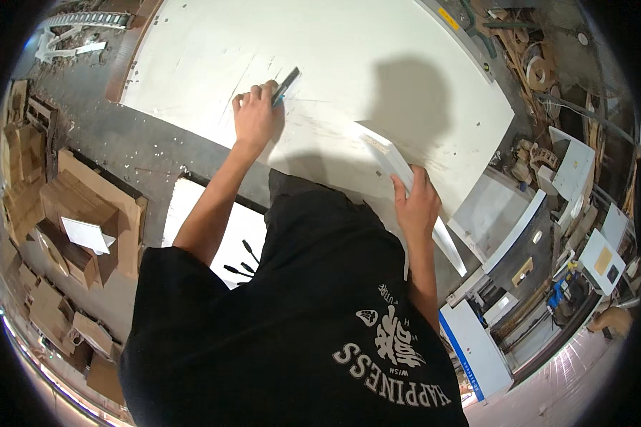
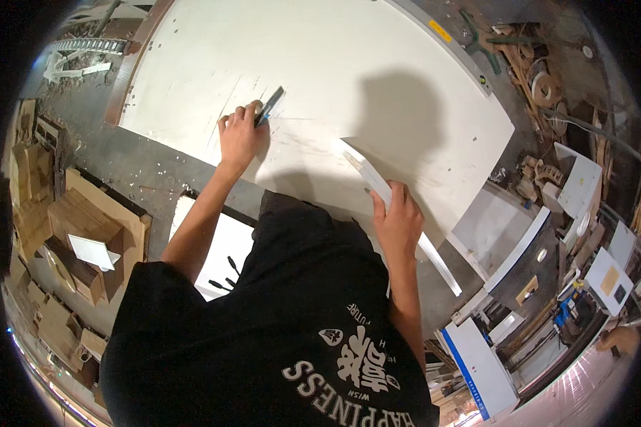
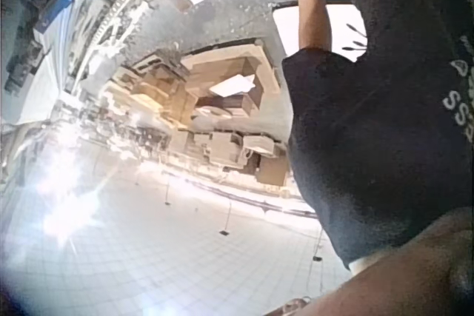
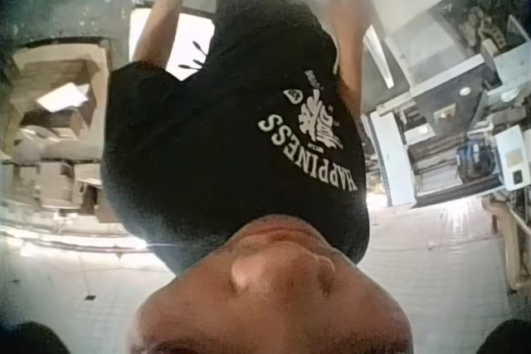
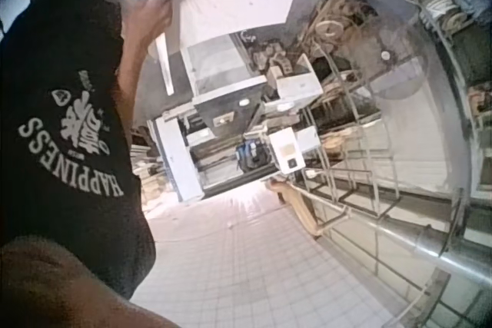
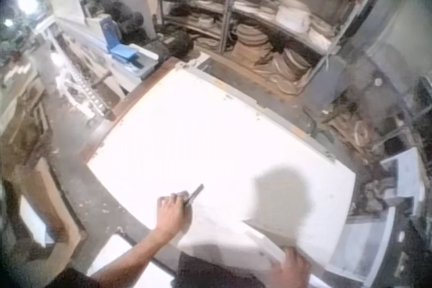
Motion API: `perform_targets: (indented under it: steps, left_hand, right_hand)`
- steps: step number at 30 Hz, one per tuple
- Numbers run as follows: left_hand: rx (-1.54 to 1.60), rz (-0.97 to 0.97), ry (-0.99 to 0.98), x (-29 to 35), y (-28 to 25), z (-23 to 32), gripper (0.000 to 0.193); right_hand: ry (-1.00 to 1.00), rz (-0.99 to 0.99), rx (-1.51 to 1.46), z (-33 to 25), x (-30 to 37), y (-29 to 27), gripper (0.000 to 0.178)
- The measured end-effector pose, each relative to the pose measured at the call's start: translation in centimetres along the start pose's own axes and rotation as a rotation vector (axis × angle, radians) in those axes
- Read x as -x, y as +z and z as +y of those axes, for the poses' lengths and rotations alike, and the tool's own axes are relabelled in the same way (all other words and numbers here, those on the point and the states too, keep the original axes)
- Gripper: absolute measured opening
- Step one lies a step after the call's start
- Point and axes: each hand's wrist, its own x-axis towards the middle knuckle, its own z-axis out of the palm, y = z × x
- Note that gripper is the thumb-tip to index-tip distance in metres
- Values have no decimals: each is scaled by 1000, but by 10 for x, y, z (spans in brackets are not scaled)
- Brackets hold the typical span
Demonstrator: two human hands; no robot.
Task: Processing and stacking white wood panels in a furniture manufacturing facility.
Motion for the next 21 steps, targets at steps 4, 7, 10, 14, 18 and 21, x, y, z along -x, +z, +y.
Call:
perform_targets:
  steps: [4,7,10,14,18,21]
  left_hand:
    - [209,39,13,5,-13,21,44]
    - [775,69,45,22,-40,65,25]
    - [917,-368,-47,47,-91,125,31]
    - [904,-496,58,68,-113,159,34]
    - [813,-509,97,75,-112,166,30]
    - [758,-463,143,76,-110,167,24]
  right_hand:
    - [21,-14,32,0,2,0,29]
    - [16,17,31,2,4,7,30]
    - [22,34,25,0,5,8,31]
    - [13,64,33,-2,5,8,32]
    - [30,66,34,-2,6,10,32]
    - [-11,90,42,0,6,11,31]
